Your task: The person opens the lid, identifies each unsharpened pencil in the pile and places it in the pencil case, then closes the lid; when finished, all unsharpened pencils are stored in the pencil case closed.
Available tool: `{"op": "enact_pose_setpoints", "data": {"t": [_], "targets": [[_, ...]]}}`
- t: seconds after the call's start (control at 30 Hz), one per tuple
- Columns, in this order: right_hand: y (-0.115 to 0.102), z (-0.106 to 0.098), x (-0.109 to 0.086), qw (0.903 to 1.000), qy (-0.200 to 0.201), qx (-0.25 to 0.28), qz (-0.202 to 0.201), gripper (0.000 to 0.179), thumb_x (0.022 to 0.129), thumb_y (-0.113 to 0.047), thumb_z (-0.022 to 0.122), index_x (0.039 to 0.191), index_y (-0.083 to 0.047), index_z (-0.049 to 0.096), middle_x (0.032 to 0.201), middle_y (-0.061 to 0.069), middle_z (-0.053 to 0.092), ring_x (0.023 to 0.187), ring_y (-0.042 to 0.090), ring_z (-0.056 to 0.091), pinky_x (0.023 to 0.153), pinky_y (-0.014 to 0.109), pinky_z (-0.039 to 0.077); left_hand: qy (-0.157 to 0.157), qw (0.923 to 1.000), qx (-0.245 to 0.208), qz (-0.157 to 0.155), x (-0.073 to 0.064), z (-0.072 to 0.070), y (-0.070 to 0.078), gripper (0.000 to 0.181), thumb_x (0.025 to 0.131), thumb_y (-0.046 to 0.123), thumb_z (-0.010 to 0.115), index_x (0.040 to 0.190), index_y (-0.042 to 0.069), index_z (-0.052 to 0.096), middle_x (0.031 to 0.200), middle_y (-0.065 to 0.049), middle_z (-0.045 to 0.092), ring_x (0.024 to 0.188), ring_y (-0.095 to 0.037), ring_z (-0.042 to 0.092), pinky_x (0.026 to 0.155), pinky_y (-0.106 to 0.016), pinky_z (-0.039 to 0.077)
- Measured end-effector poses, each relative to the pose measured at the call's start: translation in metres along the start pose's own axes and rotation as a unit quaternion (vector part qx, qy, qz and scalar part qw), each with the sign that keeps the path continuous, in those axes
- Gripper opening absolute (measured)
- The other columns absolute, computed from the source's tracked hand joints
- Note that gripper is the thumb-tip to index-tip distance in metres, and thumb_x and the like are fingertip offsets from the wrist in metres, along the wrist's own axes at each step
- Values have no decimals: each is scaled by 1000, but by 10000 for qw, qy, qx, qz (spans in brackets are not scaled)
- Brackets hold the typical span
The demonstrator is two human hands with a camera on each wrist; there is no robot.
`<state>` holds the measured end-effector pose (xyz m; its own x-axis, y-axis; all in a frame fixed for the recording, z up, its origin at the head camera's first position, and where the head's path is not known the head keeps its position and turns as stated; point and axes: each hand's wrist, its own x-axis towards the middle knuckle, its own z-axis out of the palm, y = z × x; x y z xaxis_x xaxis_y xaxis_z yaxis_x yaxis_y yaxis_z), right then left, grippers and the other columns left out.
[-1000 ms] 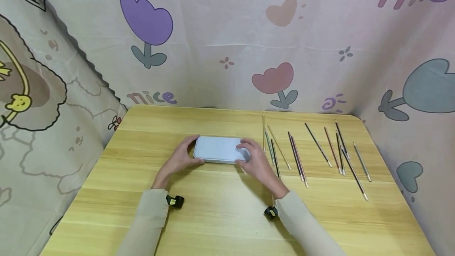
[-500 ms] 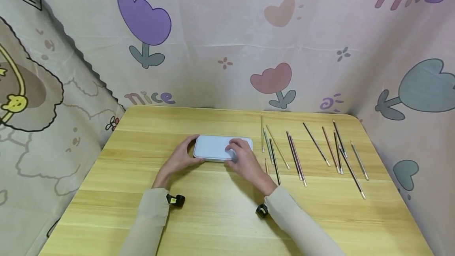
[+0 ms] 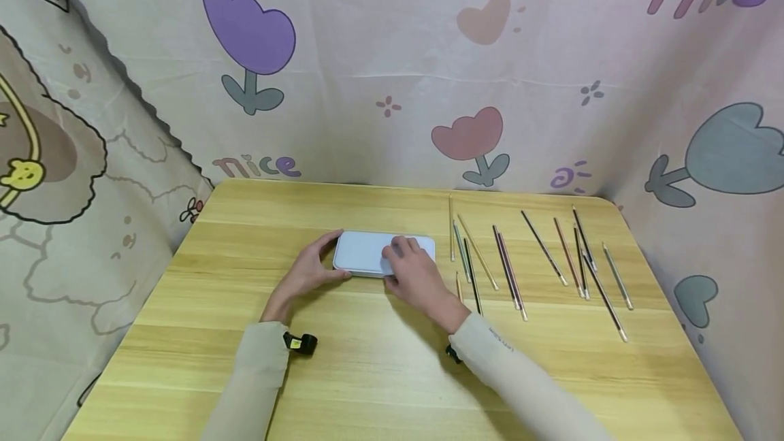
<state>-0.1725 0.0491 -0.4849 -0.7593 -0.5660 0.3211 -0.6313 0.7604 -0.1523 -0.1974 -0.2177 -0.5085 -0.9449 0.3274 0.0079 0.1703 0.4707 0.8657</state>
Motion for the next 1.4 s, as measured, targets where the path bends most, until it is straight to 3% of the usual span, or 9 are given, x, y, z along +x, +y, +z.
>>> {"op": "enact_pose_setpoints", "data": {"t": [0.3,0.63,0.83,0.97,1.07,1.23,1.33,1.4], "targets": [[1,4,1,9914,216,-1049,-747,40,81,-23,78,115,-8,62,114,19,64,99,35,64,66,36,63,-42,9999,-141,-5,-1,1,-3,96,78,7,89,158,3,35,162,-24,32,151,-41,27,123,-52,24],[4,2,4,9837,411,-1228,-1251,18,77,-10,68,94,-8,63,90,9,64,83,28,67,55,26,59,24,9999,-129,-33,0,-2,-4,97,74,9,93,156,3,40,160,-22,38,149,-39,33,122,-51,28],[2,1,4,9763,335,-1502,-1523,9,81,-2,58,88,-6,61,76,6,58,66,15,53,48,18,51,43,10000,27,-2,0,-2,-4,98,73,9,93,155,2,40,159,-22,39,149,-38,33,122,-50,27],[2,1,4,9712,375,-1693,-1636,10,82,1,53,84,-7,59,71,3,53,62,13,47,45,16,47,102,9999,63,31,0,-1,-4,98,73,9,94,155,2,41,159,-22,39,148,-39,34,122,-50,29],[2,2,4,9678,340,-1837,-1689,10,85,0,53,86,-6,61,75,9,61,66,17,59,47,18,52,133,9998,35,117,1,0,-4,97,72,7,94,154,1,42,157,-23,41,147,-39,36,121,-49,31],[0,3,5,9611,137,-2071,-1821,15,93,-2,51,96,-3,65,96,27,72,90,37,74,60,30,63,218,9996,-52,184,0,0,-7,96,70,2,94,152,-1,44,155,-24,44,145,-38,39,120,-47,33],[0,1,6,9563,-1,-2211,-1915,16,96,-5,52,102,-2,67,101,29,72,93,37,75,62,31,63,244,9995,22,209,0,1,-8,97,69,3,94,152,0,44,155,-24,45,145,-38,40,120,-47,33],[1,-2,7,9537,-5,-2256,-1991,15,96,-5,54,103,-3,67,99,25,73,86,30,75,57,27,62,234,9995,75,222,0,1,-7,97,69,5,95,152,0,44,155,-23,45,145,-38,39,120,-48,32]]}}
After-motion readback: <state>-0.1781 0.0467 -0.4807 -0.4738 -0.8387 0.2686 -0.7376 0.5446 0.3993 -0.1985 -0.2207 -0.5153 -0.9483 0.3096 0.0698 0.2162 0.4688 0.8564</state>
